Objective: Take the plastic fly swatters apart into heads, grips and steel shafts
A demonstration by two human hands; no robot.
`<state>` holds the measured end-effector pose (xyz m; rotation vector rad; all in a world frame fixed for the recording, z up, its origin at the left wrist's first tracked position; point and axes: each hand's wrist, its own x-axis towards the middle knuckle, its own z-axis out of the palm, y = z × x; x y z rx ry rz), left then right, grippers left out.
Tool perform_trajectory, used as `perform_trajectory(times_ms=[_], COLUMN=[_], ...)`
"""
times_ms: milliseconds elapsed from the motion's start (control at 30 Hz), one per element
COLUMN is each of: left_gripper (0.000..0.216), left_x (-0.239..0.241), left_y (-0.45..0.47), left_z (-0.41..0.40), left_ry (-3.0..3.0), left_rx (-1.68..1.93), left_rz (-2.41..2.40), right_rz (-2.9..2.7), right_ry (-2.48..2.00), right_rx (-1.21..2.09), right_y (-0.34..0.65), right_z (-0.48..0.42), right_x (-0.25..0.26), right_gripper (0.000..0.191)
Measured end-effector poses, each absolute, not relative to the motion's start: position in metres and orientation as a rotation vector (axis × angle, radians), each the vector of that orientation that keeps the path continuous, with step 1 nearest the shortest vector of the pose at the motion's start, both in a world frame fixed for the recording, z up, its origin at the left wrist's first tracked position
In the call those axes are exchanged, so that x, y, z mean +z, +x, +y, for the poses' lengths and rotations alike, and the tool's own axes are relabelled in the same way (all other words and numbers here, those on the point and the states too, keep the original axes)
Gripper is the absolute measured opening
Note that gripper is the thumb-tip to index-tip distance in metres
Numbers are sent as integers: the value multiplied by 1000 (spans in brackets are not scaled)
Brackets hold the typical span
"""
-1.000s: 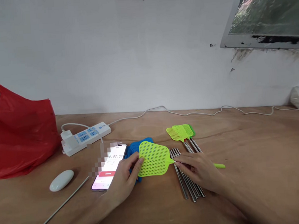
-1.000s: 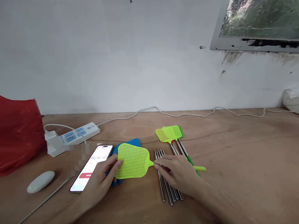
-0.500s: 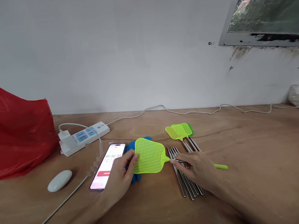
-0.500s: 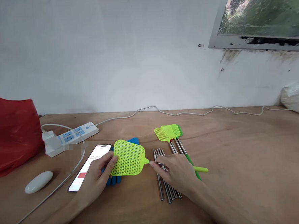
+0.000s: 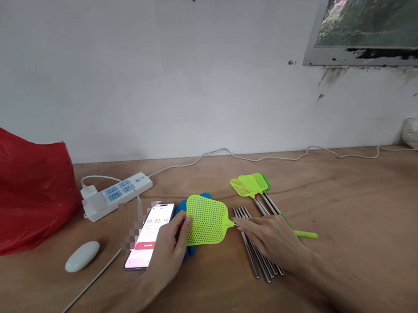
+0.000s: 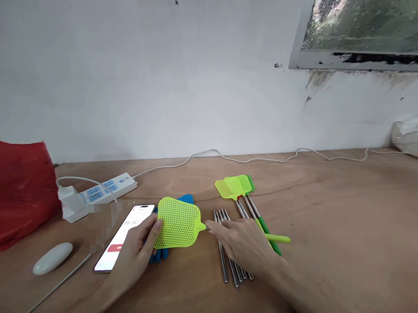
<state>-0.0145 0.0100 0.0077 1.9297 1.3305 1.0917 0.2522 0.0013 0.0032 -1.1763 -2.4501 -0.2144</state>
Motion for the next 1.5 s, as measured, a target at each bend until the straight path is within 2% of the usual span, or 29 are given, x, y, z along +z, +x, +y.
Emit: perform_trajectory(times_ms=[200, 533, 733, 1200, 1367, 1500], left_gripper=[33, 35, 41, 51, 47, 39], left_x=[7, 11, 12, 19, 23, 30], left_y=[-9, -12, -13, -30, -25, -19], left_z=[4, 7, 10, 27, 20, 20], left_ry=[1915, 1903, 1859, 1113, 1301, 1426], left_rx=[1056, 1089, 1220, 1247, 1180, 1212], left_rz=[1252, 1229, 1348, 1283, 1210, 1117], right_rz=[-2361, -2239, -2164, -2028, -2062, -2056], right_ry=[-1102, -1235, -1273, -1341, -1239, -1169], right_rx=[-201, -149, -289, -589, -487, -333], right_y=[249, 245, 231, 252, 240, 237], right_z=[0, -8, -11, 3, 3, 0], right_x=[7, 10, 10, 0, -2, -2], right_gripper=[28, 28, 34, 31, 30, 21])
